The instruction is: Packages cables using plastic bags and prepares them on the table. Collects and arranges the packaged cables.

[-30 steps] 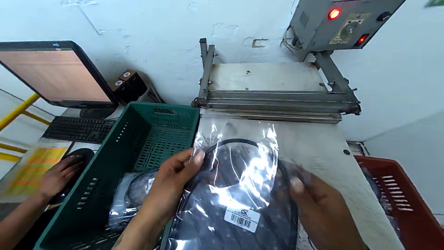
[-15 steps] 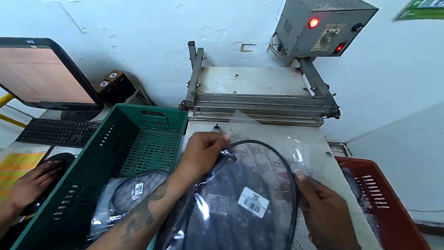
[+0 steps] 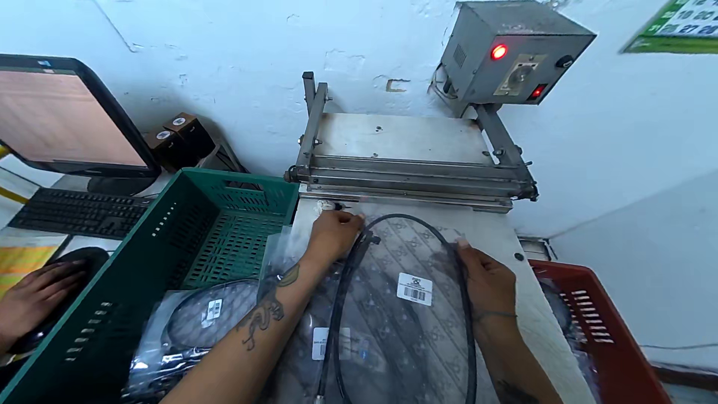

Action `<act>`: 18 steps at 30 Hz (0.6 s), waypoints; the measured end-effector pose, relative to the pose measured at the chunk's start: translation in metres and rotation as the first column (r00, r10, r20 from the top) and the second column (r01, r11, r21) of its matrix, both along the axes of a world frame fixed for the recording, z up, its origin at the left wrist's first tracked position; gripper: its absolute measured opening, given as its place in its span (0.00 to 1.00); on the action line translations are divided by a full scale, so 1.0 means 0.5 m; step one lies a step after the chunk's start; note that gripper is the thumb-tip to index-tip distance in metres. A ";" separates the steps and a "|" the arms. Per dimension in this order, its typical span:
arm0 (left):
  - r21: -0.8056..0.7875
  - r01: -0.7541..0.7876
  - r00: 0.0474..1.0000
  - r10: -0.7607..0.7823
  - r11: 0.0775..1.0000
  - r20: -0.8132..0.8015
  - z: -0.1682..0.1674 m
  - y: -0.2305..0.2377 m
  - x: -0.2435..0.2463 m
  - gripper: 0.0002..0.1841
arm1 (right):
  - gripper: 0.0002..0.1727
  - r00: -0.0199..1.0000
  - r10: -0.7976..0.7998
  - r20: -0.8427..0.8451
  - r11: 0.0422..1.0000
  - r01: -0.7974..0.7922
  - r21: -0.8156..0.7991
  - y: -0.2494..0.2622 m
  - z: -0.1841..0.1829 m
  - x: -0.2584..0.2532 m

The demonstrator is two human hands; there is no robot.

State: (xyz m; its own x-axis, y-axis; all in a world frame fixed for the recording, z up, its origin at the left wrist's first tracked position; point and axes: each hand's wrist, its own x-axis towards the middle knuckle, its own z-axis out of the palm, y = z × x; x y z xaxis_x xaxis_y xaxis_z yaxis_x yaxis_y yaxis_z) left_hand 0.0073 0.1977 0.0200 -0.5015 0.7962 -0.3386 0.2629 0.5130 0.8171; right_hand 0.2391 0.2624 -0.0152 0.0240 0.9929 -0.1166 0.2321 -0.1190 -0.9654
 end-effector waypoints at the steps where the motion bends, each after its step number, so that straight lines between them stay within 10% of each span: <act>1: 0.016 -0.034 0.999 0.034 0.999 0.011 -0.002 -0.005 -0.002 0.17 | 0.17 1.000 0.014 -0.011 1.000 -0.014 0.010 0.002 -0.002 -0.006; 18: 0.055 -0.170 0.981 0.164 0.984 0.100 -0.020 -0.003 -0.006 0.17 | 0.17 0.995 0.098 -0.010 0.995 -0.098 0.020 0.035 -0.014 -0.019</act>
State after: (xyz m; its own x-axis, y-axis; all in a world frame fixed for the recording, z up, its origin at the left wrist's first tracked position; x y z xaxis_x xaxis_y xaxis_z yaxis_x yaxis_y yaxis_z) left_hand 0.0044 0.1961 0.0099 -0.5972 0.7254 -0.3424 0.0979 0.4896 0.8664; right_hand 0.2296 0.2800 -0.0221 -0.0749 0.9924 -0.0972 0.2315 -0.0775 -0.9697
